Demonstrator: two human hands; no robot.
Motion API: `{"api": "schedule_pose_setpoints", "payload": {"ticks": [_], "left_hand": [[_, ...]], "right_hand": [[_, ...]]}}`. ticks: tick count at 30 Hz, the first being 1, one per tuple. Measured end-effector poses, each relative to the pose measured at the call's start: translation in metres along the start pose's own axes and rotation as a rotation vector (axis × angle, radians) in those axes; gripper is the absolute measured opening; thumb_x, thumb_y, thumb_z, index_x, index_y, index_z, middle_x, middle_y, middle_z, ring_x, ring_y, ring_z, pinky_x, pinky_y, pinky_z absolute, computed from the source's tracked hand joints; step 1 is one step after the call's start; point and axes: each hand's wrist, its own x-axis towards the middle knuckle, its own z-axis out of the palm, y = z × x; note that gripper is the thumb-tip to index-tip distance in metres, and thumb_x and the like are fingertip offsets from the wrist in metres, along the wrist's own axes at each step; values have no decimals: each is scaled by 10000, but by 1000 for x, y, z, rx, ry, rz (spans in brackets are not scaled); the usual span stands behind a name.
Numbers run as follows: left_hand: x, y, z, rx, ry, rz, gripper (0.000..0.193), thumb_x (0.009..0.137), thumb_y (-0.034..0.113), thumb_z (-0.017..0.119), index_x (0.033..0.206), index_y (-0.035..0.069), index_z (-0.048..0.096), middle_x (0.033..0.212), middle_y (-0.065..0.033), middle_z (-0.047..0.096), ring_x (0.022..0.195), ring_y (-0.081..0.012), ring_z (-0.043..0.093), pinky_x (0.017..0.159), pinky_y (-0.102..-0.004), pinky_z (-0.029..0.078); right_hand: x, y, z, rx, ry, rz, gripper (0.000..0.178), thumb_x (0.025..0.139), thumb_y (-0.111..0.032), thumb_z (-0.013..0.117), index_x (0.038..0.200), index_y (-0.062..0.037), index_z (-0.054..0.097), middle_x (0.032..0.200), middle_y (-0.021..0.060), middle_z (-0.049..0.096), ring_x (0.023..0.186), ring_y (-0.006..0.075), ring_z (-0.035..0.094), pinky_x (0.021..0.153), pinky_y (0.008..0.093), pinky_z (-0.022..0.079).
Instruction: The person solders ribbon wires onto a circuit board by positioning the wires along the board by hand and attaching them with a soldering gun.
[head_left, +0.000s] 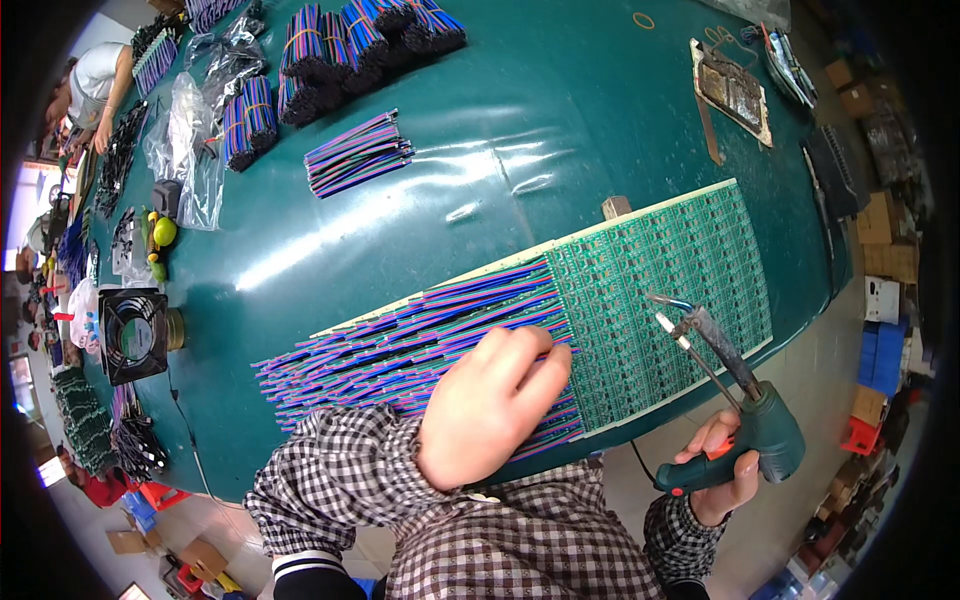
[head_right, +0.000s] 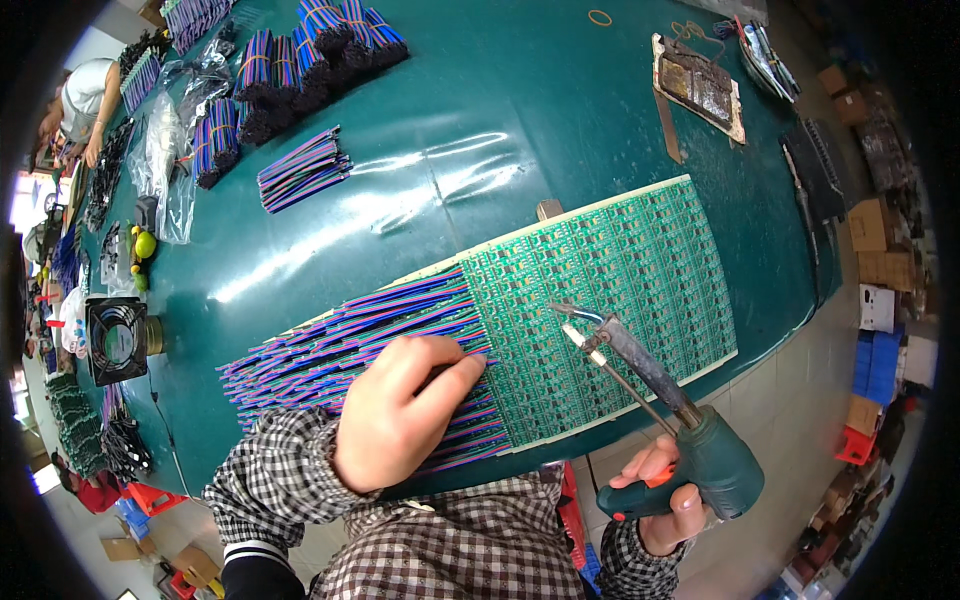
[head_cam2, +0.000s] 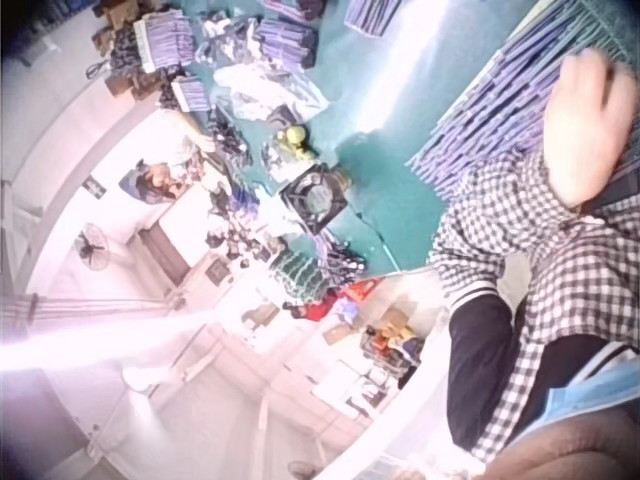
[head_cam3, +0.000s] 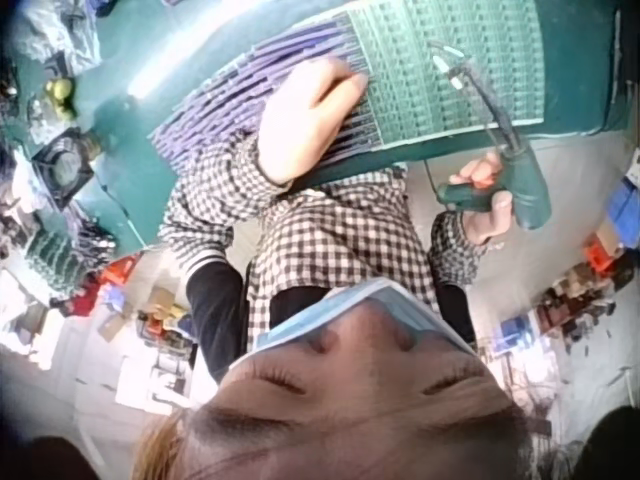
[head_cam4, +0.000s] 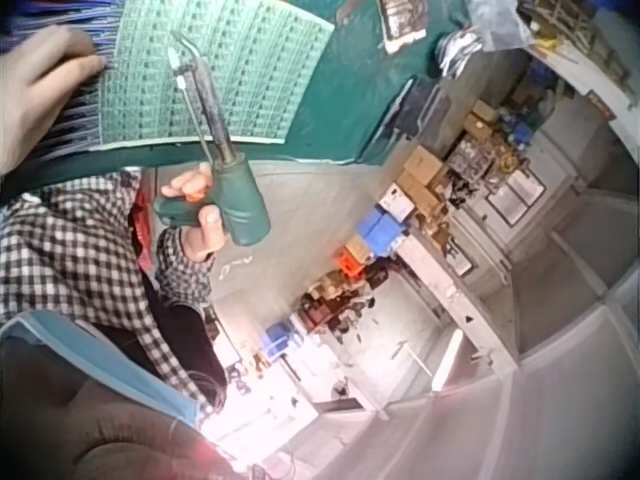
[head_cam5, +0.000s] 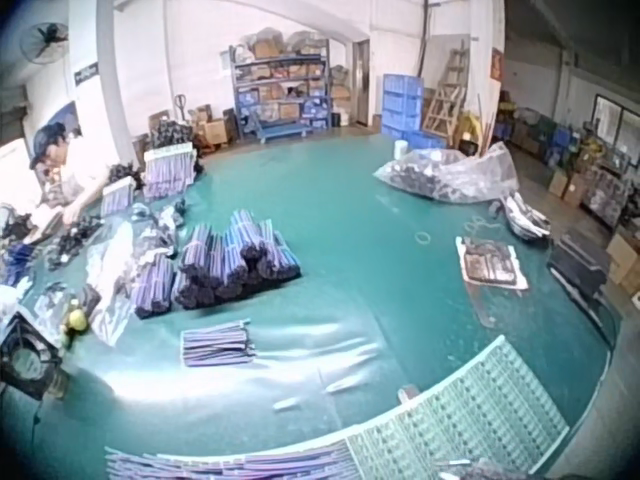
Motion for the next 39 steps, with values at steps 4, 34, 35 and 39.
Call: {"api": "schedule_pose_setpoints", "payload": {"ticks": [4,34,35,39], "left_hand": [[-4,4,7,219,19,126,428,717,78,678,1127,-36,721,1014,-93,638,839,-225,633,690,-315,550],[-5,-6,16,262,189,262,429,633,73,694,1033,-72,747,933,-105,656,766,-205,651,629,-279,549],[-5,-6,16,263,189,263,425,633,73,693,1029,-72,746,933,-105,656,769,-205,651,632,-280,550],[-3,-6,17,216,166,261,412,637,70,693,1020,-72,742,937,-107,659,776,-209,650,642,-283,552]], "right_hand": [[-6,0,-8,12,7,-3,757,900,-475,692,1297,139,494,875,161,623,792,280,665,624,400,657],[-44,-1,-15,-282,-129,86,818,883,-451,767,1350,150,467,905,129,639,927,300,667,814,464,620],[-45,-1,-14,-281,-130,87,818,883,-451,767,1350,150,467,905,129,639,927,300,667,814,464,620],[-46,1,-9,-244,24,116,892,736,-439,933,1254,123,474,887,176,701,810,299,725,787,444,629]]}}
